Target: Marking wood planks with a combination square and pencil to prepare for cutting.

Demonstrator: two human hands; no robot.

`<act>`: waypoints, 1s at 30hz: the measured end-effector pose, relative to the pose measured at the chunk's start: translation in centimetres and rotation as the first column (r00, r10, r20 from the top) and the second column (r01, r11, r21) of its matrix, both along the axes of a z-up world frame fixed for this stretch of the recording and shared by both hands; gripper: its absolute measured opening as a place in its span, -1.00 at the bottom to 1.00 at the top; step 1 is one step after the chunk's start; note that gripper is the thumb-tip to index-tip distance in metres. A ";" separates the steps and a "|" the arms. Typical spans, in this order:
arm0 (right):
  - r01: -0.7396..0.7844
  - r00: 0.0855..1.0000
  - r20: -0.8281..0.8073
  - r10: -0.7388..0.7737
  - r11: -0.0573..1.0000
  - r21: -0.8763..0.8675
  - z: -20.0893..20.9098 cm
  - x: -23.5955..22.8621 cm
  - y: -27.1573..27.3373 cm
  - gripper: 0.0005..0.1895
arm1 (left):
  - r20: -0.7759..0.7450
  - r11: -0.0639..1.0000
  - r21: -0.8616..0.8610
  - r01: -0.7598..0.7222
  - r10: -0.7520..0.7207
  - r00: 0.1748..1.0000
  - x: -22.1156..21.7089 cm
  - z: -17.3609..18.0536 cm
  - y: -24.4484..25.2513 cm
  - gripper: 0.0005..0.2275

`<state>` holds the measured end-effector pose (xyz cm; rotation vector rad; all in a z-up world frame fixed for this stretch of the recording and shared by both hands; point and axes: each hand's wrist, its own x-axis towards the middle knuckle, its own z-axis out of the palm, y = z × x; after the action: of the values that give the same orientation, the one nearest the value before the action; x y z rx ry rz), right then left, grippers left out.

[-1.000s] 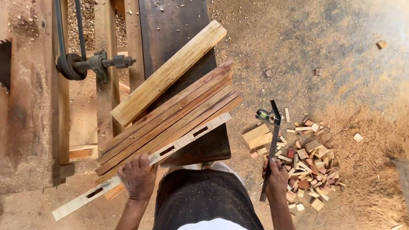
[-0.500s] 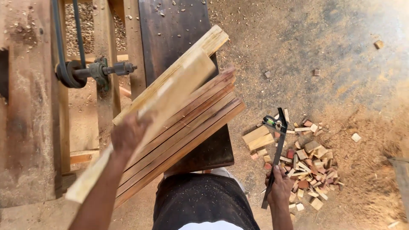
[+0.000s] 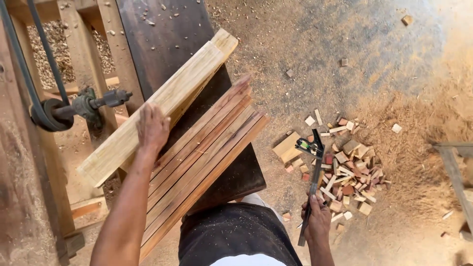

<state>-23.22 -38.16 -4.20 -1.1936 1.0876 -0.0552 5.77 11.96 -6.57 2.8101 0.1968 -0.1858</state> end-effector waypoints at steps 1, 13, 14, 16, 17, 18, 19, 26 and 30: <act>-0.013 1.000 -0.005 0.013 1.000 0.004 -0.4 0.2 0.0 -0.74 | -0.058 0.993 -0.110 -0.047 0.041 0.997 -1.3 1.9 -1.0 -0.46; -0.161 0.985 0.060 0.160 0.987 0.009 -1.8 5.1 -0.2 -0.77 | -0.227 1.000 -0.004 -0.024 0.023 0.974 -7.6 -0.8 -0.2 -0.26; -0.167 0.984 0.063 0.166 0.986 0.001 -1.7 5.2 -0.4 -0.77 | -0.230 0.996 -0.082 -0.034 0.015 0.973 -6.9 -1.3 0.6 -0.24; -0.147 0.988 0.037 0.147 0.989 0.010 0.1 5.7 0.3 -0.76 | -0.227 0.990 -0.114 -0.077 0.050 0.973 -5.9 -2.3 1.4 -0.30; -0.128 0.992 0.002 0.128 0.992 0.021 1.0 5.7 0.5 -0.74 | -0.233 0.982 -0.145 -0.122 0.086 0.969 -5.6 -2.8 1.8 -0.36; -0.128 0.992 0.005 0.128 0.992 0.022 1.4 5.6 0.5 -0.74 | -0.230 0.982 -0.143 -0.121 0.086 0.969 -5.3 -0.8 1.2 -0.36; -0.136 0.990 -0.020 0.136 0.991 -0.008 1.7 5.5 0.7 -0.73 | -0.324 0.970 -0.161 -0.180 0.120 0.938 -5.0 1.2 0.7 -0.44; -0.138 0.990 0.031 0.138 0.990 0.008 -3.4 3.3 -1.1 -0.75 | -0.332 0.894 -0.346 -0.284 0.166 0.929 -3.3 11.6 3.4 -0.52; -0.150 0.987 0.068 0.147 0.987 0.050 -3.7 4.6 -1.3 -0.78 | -0.415 0.848 -0.430 -0.309 0.119 0.902 -5.5 7.7 7.5 -0.51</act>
<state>-18.63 -39.50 -7.94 -1.2121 0.9358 0.0510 0.23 19.47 1.15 2.2007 0.4835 -0.6279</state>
